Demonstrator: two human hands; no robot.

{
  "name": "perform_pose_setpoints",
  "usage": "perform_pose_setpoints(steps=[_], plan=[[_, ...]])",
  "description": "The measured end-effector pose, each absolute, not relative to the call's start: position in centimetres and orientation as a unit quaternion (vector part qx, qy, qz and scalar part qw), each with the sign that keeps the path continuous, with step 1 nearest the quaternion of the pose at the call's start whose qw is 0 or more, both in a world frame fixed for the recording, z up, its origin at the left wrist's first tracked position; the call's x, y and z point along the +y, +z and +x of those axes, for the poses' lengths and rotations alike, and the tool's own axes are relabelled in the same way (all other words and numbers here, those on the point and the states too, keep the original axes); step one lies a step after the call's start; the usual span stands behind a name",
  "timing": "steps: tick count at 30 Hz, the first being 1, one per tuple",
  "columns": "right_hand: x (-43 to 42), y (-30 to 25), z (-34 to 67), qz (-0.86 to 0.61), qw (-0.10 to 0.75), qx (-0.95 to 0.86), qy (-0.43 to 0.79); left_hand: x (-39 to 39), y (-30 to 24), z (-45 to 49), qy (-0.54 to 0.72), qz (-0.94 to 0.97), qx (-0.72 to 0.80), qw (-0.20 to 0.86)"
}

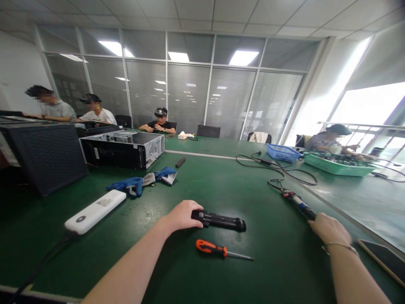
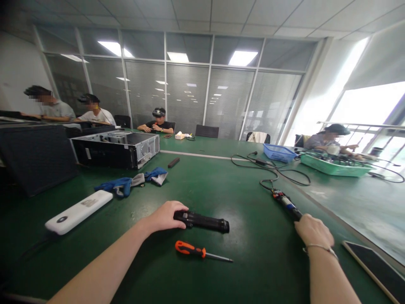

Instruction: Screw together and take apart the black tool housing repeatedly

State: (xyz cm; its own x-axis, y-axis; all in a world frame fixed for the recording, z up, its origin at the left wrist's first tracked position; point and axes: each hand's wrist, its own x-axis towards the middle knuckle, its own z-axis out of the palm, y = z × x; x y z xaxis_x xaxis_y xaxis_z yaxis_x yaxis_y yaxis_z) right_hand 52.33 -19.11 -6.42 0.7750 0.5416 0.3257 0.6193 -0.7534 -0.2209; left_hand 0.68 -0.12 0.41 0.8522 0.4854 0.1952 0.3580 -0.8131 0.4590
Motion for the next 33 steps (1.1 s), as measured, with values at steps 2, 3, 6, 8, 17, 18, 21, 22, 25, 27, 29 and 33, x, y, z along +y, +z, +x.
perform_pose_setpoints(steps=[2,3,6,8,17,18,21,22,25,27,29,33], plan=[[-18.5,-6.2,51.1,-0.934,0.137,-0.314,-0.098,-0.1,0.4,0.7,0.151,0.94,0.224,0.207],[-18.1,-6.1,50.3,-0.935,0.125,-0.32,-0.091,-0.1,0.4,0.7,0.152,0.94,0.223,0.207],[-16.7,-5.7,47.6,-0.915,0.113,-0.377,-0.086,-0.1,0.3,0.8,0.153,0.94,0.22,0.21],[-15.7,-5.3,45.5,-0.892,0.114,-0.429,-0.085,-0.1,0.3,0.8,0.153,0.94,0.22,0.211],[-11.9,-3.2,34.9,-0.721,0.148,-0.676,-0.038,-0.6,0.6,0.8,0.188,0.949,0.162,0.196],[-11.7,-2.9,33.9,-0.703,0.152,-0.694,-0.03,-0.6,0.7,0.8,0.206,0.95,0.142,0.188],[-11.5,-2.3,31.6,-0.65,0.173,-0.74,0.015,-0.9,1.1,0.8,0.267,0.946,0.093,0.16],[-11.5,-2.1,31.2,-0.637,0.183,-0.749,0.032,-0.9,1.2,0.8,0.282,0.943,0.083,0.153],[-11.6,-1.7,30.5,-0.618,0.221,-0.752,0.069,-1.0,1.6,0.7,0.313,0.937,0.061,0.142],[-11.8,-1.3,30.6,-0.612,0.269,-0.738,0.092,-0.9,1.6,0.7,0.328,0.932,0.056,0.141],[-12.0,-0.9,30.7,-0.604,0.336,-0.713,0.115,-0.7,1.5,0.7,0.351,0.923,0.075,0.139],[-12.4,-0.4,30.4,-0.599,0.392,-0.683,0.145,-0.1,0.9,0.7,0.381,0.904,0.137,0.133]])
